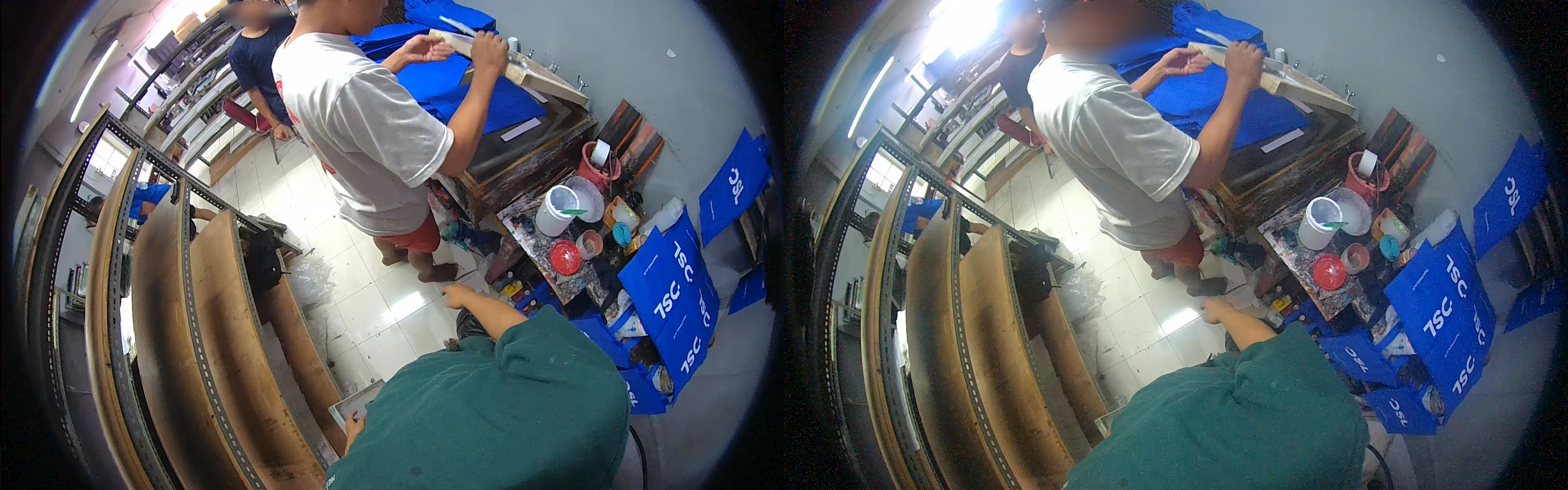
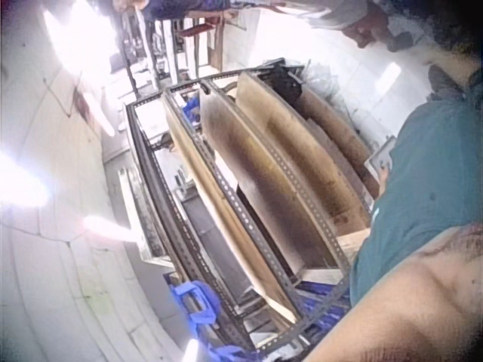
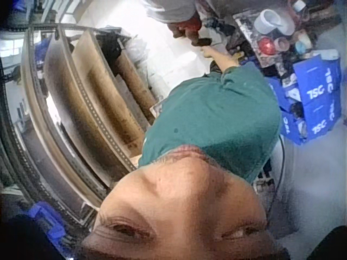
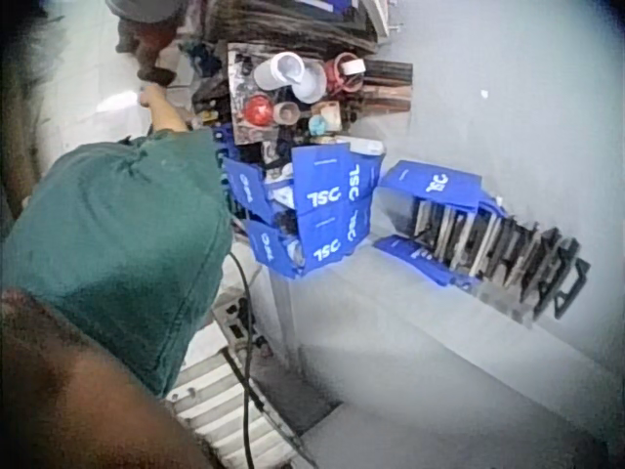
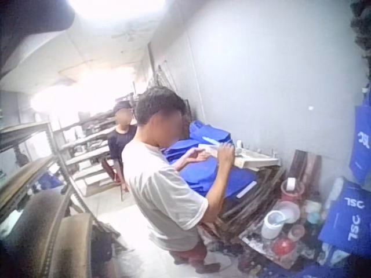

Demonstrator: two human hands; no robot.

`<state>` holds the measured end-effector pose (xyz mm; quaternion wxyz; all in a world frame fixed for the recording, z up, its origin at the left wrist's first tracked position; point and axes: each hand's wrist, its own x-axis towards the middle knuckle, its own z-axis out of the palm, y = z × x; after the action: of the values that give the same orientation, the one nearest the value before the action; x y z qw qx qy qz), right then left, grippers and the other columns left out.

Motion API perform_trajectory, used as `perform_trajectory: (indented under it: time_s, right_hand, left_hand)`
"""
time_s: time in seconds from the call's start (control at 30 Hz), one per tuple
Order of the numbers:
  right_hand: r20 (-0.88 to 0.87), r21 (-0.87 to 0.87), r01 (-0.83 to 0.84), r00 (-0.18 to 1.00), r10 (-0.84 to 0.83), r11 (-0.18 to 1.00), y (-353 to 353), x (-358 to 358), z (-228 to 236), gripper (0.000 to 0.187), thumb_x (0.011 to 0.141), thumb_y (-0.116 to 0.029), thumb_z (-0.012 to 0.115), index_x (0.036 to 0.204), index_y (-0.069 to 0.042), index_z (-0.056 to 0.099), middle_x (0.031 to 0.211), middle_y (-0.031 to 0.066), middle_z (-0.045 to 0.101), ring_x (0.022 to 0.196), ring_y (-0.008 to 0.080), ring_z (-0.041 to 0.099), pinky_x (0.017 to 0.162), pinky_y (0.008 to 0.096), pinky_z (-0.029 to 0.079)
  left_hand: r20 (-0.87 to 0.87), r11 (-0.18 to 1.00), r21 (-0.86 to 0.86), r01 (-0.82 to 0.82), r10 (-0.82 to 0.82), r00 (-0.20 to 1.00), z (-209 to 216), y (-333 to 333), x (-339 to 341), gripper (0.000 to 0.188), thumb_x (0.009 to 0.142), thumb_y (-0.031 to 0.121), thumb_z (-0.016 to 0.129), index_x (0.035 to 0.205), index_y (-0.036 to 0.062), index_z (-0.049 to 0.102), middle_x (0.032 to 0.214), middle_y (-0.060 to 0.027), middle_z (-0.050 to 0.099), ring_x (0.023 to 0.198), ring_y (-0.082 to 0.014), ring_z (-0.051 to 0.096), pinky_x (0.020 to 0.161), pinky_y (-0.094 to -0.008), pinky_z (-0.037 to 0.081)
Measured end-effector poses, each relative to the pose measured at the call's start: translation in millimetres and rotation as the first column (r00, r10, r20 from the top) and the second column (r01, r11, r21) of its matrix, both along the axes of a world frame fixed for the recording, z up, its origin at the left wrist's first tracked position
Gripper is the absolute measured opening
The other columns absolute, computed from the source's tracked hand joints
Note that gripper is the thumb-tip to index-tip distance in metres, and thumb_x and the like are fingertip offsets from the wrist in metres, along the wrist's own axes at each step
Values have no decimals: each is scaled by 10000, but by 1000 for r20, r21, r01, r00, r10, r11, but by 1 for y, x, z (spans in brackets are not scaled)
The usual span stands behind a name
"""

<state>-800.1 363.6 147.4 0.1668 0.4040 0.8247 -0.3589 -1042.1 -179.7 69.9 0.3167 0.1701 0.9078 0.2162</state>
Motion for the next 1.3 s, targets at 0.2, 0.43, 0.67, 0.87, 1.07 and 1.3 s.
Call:
perform_trajectory:
  time_s: [0.2, 0.43, 0.67, 0.87, 1.07, 1.3]
  right_hand:
    - [-19, -15, -102, 995, 101, 995, -9, 19, -1, 495, 694, -205, 543, 1185, -145, 556, 1201, 165, 538, 1130, 318, 500, 933, 403, 414]
    - [112, -129, -49, 992, 64, 990, 13, 69, -23, 487, 684, -180, 562, 1170, -147, 577, 1200, 151, 548, 1110, 308, 519, 923, 392, 421]
    - [181, -104, 28, 983, -8, 994, 39, 77, 8, 481, 732, -180, 563, 1212, -199, 551, 1256, 112, 521, 1151, 302, 497, 967, 400, 383]
    - [61, -132, 86, 995, -78, 988, 28, 70, -6, 476, 706, -163, 564, 1181, -190, 568, 1226, 140, 535, 1133, 316, 507, 937, 415, 410]
    - [3, -159, 43, 999, -44, 986, 15, 82, -12, 491, 674, -146, 557, 1164, -174, 576, 1197, 165, 545, 1118, 316, 515, 932, 409, 413]
    - [98, -208, 161, 985, -143, 965, 23, 103, -20, 483, 692, -149, 556, 1175, -153, 568, 1247, 134, 517, 1168, 296, 473, 966, 382, 383]
  left_hand:
    - [34, 999, 13, 37, -37, 999, -8, 14, 31, 441, 781, 227, 621, 1172, 35, 549, 794, -143, 641, 715, -213, 608, 659, -315, 473]
    - [23, 990, 135, 35, -38, 999, -22, 13, 57, 418, 792, 217, 612, 1173, 55, 553, 858, -142, 646, 774, -216, 617, 704, -314, 472]
    - [70, 996, 68, 65, -70, 995, -20, 27, 59, 422, 796, 231, 612, 1176, 59, 551, 968, -151, 626, 839, -236, 612, 741, -332, 469]
    - [46, 991, 31, 130, -131, 990, -1, 34, 45, 429, 798, 244, 611, 1181, 61, 548, 1021, -158, 609, 874, -249, 605, 764, -341, 464]
    - [14, 983, 15, 182, -182, 983, 12, 47, 28, 437, 801, 258, 610, 1187, 63, 545, 1074, -165, 593, 910, -261, 598, 787, -350, 460]
    - [-15, 972, 19, 233, -233, 972, 21, 67, 19, 447, 804, 274, 609, 1193, 65, 542, 1136, -173, 573, 951, -276, 590, 813, -360, 455]
